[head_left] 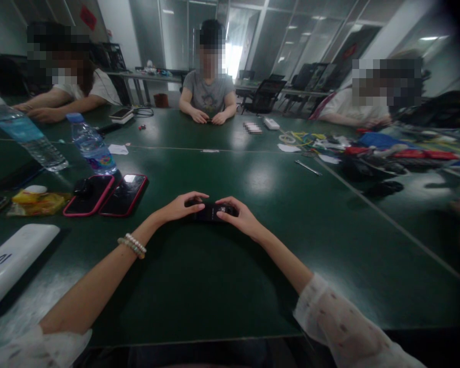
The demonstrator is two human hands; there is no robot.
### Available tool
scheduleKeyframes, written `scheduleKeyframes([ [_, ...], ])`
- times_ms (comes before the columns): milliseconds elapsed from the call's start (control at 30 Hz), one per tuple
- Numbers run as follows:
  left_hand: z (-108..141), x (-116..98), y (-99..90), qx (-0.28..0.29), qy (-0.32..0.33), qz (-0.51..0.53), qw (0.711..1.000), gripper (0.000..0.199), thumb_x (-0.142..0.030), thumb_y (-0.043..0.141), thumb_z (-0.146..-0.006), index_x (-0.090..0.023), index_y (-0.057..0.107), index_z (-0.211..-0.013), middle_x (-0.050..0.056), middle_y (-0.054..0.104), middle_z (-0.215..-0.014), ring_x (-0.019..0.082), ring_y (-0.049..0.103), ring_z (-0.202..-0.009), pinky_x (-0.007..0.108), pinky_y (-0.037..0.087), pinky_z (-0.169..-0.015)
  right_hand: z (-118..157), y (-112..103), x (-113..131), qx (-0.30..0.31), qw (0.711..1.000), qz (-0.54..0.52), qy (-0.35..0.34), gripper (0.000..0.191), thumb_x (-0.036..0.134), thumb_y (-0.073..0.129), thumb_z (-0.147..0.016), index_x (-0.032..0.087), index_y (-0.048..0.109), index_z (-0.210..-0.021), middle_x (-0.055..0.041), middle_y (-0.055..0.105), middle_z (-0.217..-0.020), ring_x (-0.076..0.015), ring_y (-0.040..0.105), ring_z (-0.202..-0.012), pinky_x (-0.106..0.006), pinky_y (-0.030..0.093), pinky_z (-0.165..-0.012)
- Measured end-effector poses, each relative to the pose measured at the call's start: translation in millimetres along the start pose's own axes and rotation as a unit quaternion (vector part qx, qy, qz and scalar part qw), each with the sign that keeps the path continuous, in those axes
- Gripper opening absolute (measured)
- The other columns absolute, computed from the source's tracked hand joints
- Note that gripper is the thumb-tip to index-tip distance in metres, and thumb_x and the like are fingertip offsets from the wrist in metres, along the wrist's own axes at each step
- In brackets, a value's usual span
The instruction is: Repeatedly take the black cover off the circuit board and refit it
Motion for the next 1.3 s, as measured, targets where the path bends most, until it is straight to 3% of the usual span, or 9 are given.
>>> scheduleKeyframes([
  [767, -0.1, -1.2, 0.0, -0.006, -0.001, -0.004, 1.0, 0.052, -0.057, 0.053, -0.096, -0.023, 0.057, -0.135, 0.011, 0.059, -0.132, 0.028, 0.057, -0.119, 0.044, 0.045, -0.101, -0.2, -0.3, -2.5, -0.013, 0.999, 0.044, 0.014, 0.041, 0.049, 0.068, -0.086, 0.026, 0.061, -0.12, -0.0071, 0.062, -0.118, -0.0271, 0.057, -0.114, -0.05, 0.046, -0.098],
  [1033, 1.4, 5.5, -0.4, 0.011, -0.024, -0.073, 0.997, 0.076, -0.061, 0.073, -0.079, -0.029, 0.048, -0.144, 0.011, 0.053, -0.142, 0.034, 0.052, -0.128, 0.053, 0.041, -0.107, -0.1, 0.2, -2.2, -0.038, 0.997, 0.068, 0.016, 0.04, 0.051, 0.063, -0.089, 0.026, 0.061, -0.12, -0.0079, 0.06, -0.121, -0.0278, 0.052, -0.12, -0.05, 0.044, -0.101],
  [1300, 2.6, 1.3, -0.3, -0.005, -0.017, -0.094, 0.995, 0.085, -0.056, 0.081, -0.072, -0.031, 0.046, -0.145, 0.011, 0.048, -0.147, 0.036, 0.048, -0.133, 0.056, 0.035, -0.11, 0.7, -0.9, -4.1, -0.078, 0.992, 0.101, 0.02, 0.036, 0.053, 0.058, -0.092, 0.028, 0.06, -0.117, -0.0069, 0.059, -0.121, -0.0283, 0.045, -0.122, -0.051, 0.04, -0.107],
])
Point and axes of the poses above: each hand's wrist, its own z-axis away from the middle knuckle, its own y-axis out of the palm, x = y × z, the point moved 6 cm from there along -z, towards the middle knuckle
